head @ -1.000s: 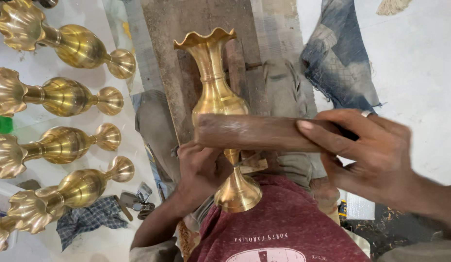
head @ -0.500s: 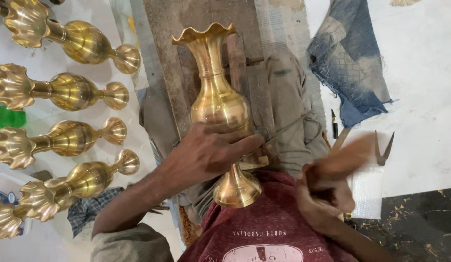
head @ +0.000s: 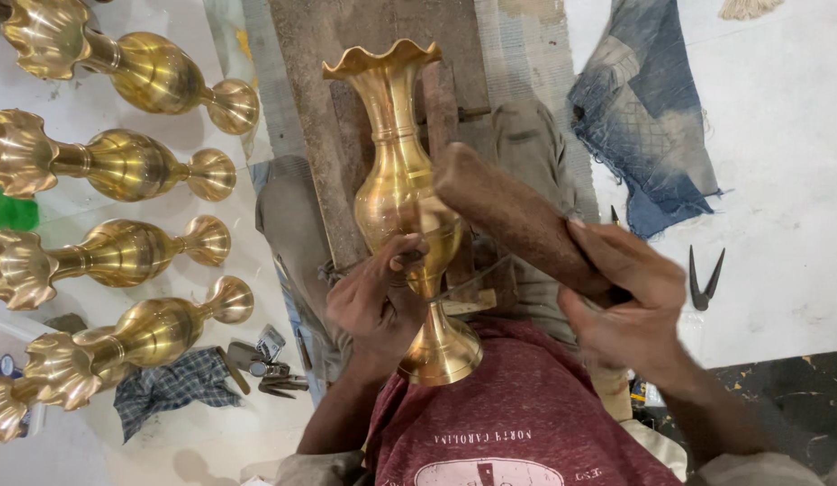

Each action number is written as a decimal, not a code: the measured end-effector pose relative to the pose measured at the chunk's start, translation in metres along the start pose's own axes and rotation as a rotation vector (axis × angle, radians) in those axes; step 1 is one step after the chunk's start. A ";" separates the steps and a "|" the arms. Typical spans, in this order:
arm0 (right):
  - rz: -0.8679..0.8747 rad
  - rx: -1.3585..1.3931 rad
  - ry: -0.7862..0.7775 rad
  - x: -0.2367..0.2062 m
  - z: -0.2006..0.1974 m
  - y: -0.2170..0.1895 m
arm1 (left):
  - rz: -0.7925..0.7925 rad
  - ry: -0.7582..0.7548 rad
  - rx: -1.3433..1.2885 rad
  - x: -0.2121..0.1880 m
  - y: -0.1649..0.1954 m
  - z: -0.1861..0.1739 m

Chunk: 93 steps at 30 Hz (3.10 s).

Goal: The person sits on the floor with a brass vase clamped to a wooden post and shapes its surface. They hold a small punch against the brass with one hand and strike it with a wooden mallet in the other, repositioning the punch around the vase body and rotating the vase to work new areas.

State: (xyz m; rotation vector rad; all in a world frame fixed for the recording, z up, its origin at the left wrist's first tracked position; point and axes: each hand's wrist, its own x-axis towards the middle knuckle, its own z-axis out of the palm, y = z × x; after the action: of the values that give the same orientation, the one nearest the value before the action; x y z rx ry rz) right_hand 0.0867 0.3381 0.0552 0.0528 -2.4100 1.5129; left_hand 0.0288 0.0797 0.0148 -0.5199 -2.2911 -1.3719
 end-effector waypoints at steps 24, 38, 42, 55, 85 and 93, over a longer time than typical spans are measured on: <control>-0.448 -0.578 -0.500 0.090 -0.035 -0.068 | -0.081 0.210 0.211 -0.025 0.000 0.012; -0.659 -0.547 -0.495 0.107 -0.030 -0.102 | -0.333 -0.218 -0.340 -0.017 0.007 0.010; -0.663 -0.570 -0.492 0.101 -0.028 -0.091 | -0.409 -0.272 -0.419 -0.018 0.008 0.010; -0.496 -0.648 -0.571 0.096 -0.037 -0.060 | 0.052 -0.228 0.153 -0.006 0.006 0.000; 0.305 -0.080 0.182 -0.102 0.025 0.025 | 0.193 -1.434 0.442 0.120 0.049 0.021; 0.335 -0.130 0.217 -0.115 0.038 0.020 | 0.209 -1.216 -0.047 0.130 0.034 0.013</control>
State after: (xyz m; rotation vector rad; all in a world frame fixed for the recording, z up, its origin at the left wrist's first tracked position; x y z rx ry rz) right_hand 0.1844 0.2991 -0.0080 -0.5389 -2.4169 1.4000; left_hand -0.0655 0.1194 0.1035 -1.9619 -2.8800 -1.1086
